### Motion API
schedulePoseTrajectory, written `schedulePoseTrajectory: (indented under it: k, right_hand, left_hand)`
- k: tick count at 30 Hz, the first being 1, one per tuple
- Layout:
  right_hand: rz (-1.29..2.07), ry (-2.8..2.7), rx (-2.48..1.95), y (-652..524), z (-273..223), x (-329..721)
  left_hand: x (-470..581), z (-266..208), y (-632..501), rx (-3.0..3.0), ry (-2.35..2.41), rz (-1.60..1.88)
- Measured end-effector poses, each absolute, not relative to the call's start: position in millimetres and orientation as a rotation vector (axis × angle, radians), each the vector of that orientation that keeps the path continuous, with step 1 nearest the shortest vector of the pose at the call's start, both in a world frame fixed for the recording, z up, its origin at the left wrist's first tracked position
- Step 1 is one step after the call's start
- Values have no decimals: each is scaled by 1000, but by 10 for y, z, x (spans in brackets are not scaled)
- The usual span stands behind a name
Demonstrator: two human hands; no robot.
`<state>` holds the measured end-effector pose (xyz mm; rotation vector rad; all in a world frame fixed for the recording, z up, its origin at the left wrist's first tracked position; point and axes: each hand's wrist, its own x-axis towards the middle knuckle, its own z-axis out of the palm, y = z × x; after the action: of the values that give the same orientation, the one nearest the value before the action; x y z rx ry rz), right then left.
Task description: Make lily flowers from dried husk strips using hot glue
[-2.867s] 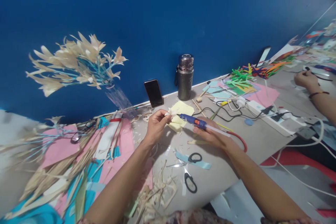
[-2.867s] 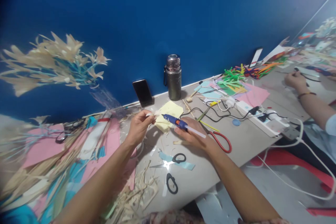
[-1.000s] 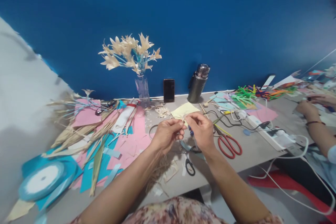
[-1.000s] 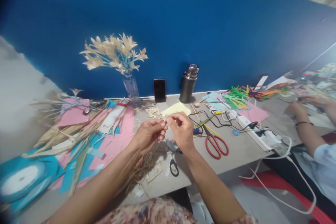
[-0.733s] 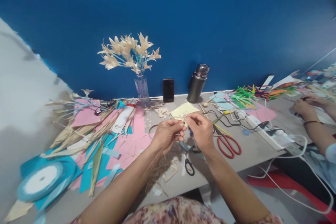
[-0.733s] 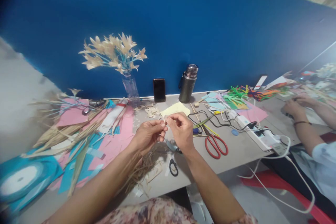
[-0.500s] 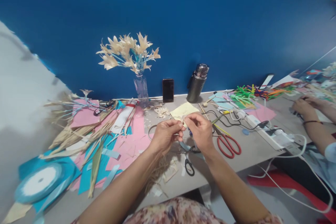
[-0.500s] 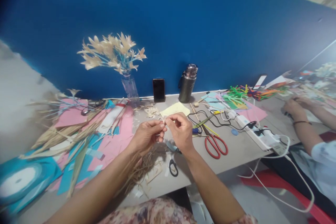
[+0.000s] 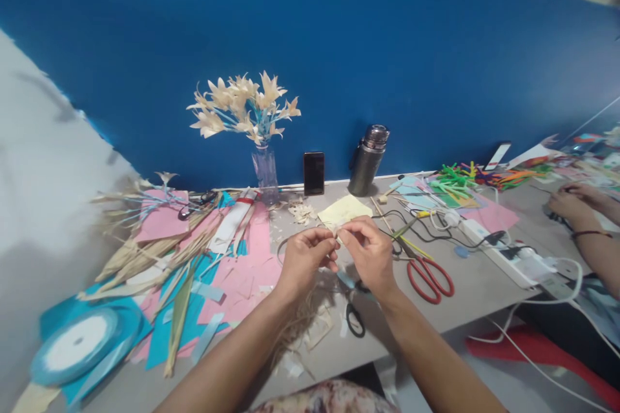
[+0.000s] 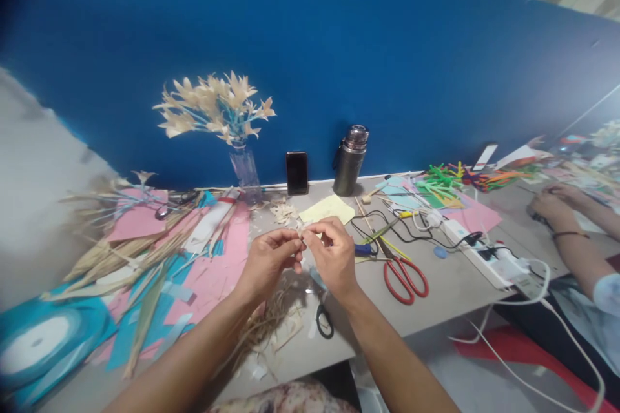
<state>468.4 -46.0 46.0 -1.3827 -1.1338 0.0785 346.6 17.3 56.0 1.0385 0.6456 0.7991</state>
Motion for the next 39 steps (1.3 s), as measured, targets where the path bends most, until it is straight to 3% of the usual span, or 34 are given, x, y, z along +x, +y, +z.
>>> schedulePoseTrajectory:
  k: [14,28,39]
  right_hand:
    - [73,-1144,-1371,-449,432,4626]
    - [-328,-1368,-1312,-580,573,4559]
    - [-198,-1394,-1287,-604,484,4640]
  left_hand:
    - [3396,510,181,1238,722,940]
    - [3340,458,103,1332,764,1073]
    - [3316,536,151,894,602,722]
